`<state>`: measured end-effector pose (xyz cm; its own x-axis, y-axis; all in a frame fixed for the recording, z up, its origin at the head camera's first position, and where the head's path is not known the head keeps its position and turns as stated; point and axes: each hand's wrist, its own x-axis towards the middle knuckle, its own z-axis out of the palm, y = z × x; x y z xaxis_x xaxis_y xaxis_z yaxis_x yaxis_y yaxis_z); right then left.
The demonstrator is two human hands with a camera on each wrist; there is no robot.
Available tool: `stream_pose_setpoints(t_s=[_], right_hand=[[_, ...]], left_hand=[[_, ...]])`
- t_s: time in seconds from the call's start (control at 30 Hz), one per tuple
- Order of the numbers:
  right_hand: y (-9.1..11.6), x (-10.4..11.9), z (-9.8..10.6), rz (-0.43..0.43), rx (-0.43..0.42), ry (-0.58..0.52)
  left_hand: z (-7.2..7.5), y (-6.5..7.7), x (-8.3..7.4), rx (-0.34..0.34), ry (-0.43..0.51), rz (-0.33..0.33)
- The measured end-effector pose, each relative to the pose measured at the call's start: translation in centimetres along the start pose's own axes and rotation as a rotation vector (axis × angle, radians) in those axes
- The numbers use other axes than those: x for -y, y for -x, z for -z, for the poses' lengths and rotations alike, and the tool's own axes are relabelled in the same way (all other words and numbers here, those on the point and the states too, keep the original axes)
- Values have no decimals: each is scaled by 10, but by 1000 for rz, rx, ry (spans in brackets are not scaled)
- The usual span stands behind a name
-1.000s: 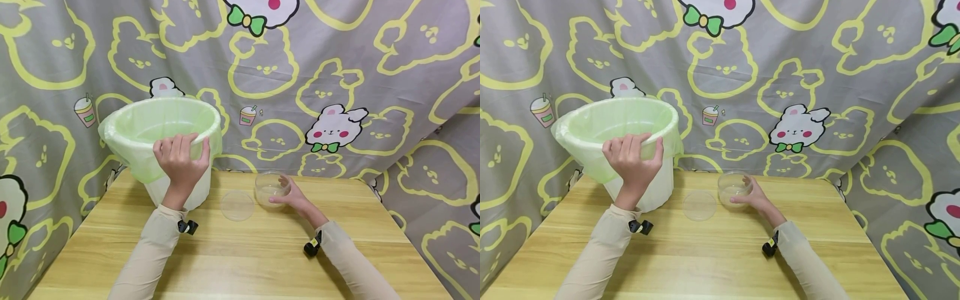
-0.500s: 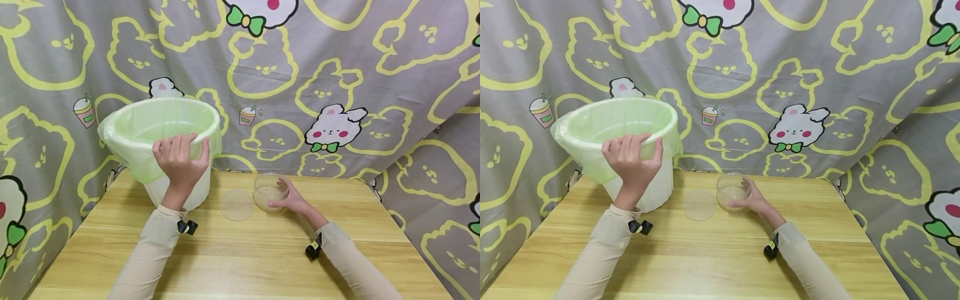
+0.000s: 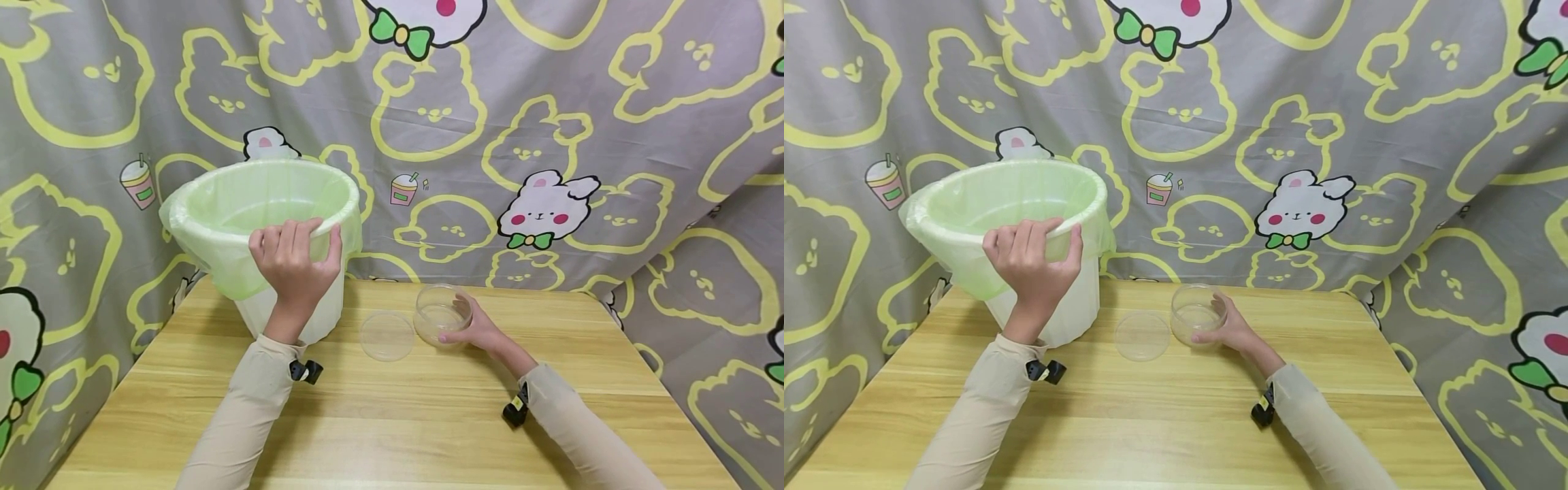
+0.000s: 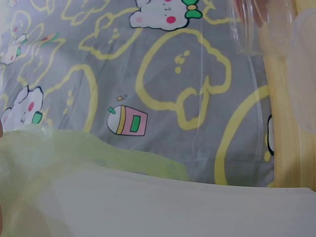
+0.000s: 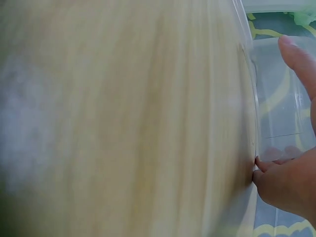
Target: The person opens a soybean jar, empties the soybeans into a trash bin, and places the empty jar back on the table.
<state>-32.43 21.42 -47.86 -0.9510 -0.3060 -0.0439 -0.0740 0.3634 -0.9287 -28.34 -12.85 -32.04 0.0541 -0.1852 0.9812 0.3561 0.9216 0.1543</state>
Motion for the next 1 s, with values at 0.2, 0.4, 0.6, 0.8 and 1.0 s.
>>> stream_pose_setpoints(t_s=[0.2,0.4,0.6,0.8,1.0], right_hand=[[1,-1,-3,-13,-13,0],[0,-2,-5,-33,-23,35],[-1,0,-3,-19,-23,39],[1,14,9,-29,-34,118],[2,53,25,67,-75,211]], left_hand=[[-1,1,1,2,2,2],[-2,2,2,9,2,1],[-2,3,1,32,2,23],[0,3,-2,73,-7,58],[0,4,-14,124,52,46]])
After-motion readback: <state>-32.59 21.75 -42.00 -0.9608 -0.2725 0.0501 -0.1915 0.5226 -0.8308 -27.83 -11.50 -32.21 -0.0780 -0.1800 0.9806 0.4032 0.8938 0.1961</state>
